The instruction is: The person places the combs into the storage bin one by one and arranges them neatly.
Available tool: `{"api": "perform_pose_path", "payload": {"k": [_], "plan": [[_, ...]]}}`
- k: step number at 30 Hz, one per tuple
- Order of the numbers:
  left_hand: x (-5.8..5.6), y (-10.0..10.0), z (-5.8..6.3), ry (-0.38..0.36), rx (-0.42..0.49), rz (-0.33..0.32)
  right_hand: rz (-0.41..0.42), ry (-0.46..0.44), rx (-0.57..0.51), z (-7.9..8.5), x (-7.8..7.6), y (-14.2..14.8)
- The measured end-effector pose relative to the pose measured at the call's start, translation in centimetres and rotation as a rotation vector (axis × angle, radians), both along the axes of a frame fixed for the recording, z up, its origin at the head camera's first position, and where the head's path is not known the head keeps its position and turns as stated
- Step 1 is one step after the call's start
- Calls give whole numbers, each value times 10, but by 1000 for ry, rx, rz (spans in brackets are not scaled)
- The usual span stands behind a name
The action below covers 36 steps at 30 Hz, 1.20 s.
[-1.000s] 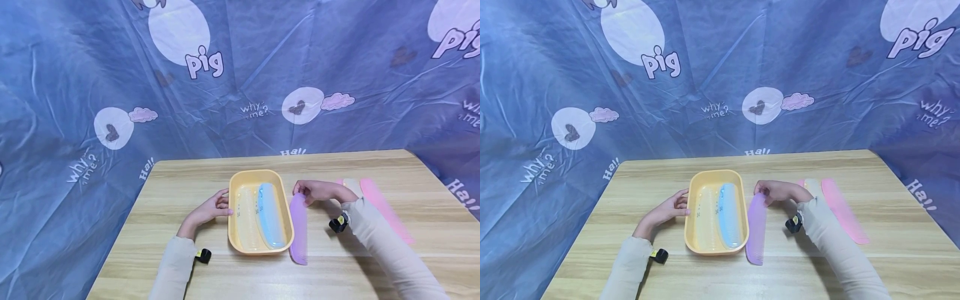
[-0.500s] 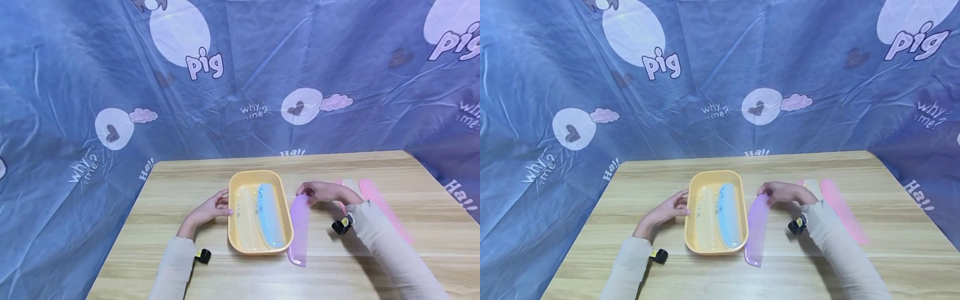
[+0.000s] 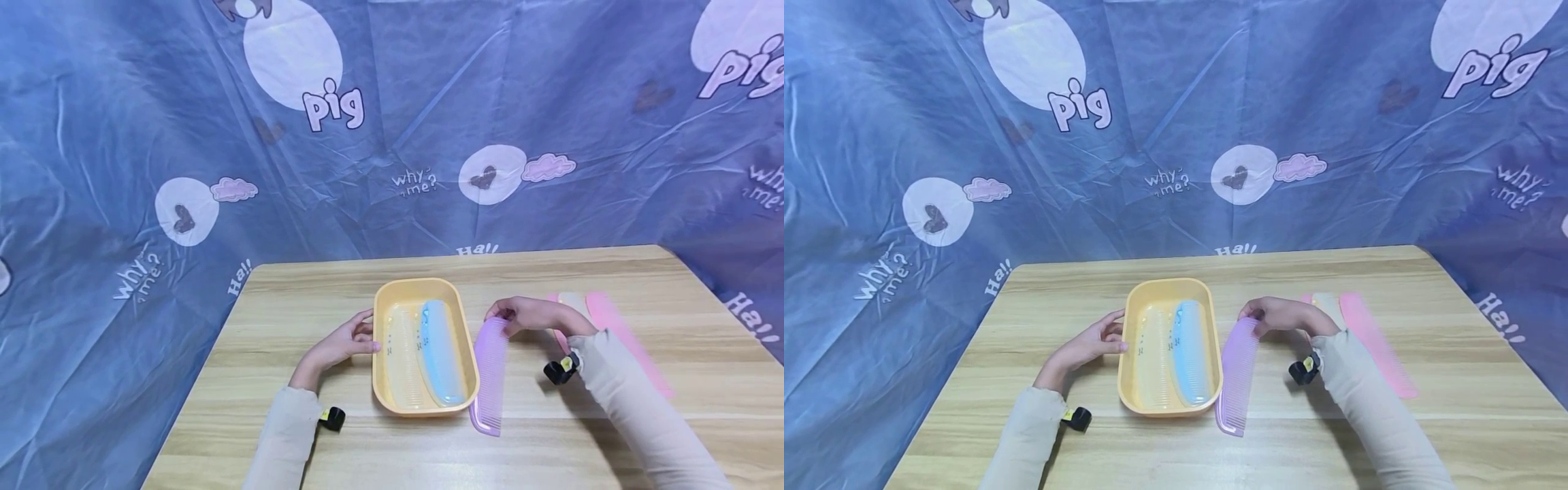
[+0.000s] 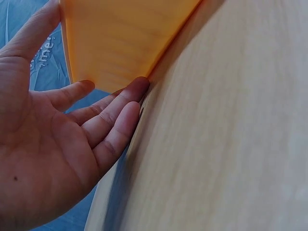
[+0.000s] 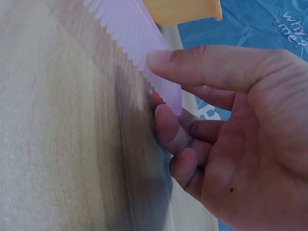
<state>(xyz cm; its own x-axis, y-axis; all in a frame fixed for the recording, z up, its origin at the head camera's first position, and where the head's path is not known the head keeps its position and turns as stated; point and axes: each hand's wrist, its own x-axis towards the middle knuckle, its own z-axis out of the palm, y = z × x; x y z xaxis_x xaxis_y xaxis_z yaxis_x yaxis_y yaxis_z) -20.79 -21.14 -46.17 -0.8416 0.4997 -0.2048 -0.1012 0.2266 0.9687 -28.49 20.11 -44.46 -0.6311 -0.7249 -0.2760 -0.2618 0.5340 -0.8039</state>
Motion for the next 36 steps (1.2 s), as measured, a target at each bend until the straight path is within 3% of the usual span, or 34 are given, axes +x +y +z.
{"api": "perform_pose_path", "payload": {"k": [5,20,31,36], "plan": [[0,1,-1,1,-2,0,-24,-36,-62,-2,0,5],[1,0,-3,2,-10,2,-63,-153,-426,-10,2,18],[0,0,-1,12,-23,1,-141,-231,-632,-4,3,24],[-1,0,1,10,-18,0,-200,-245,-676,2,3,24]]}}
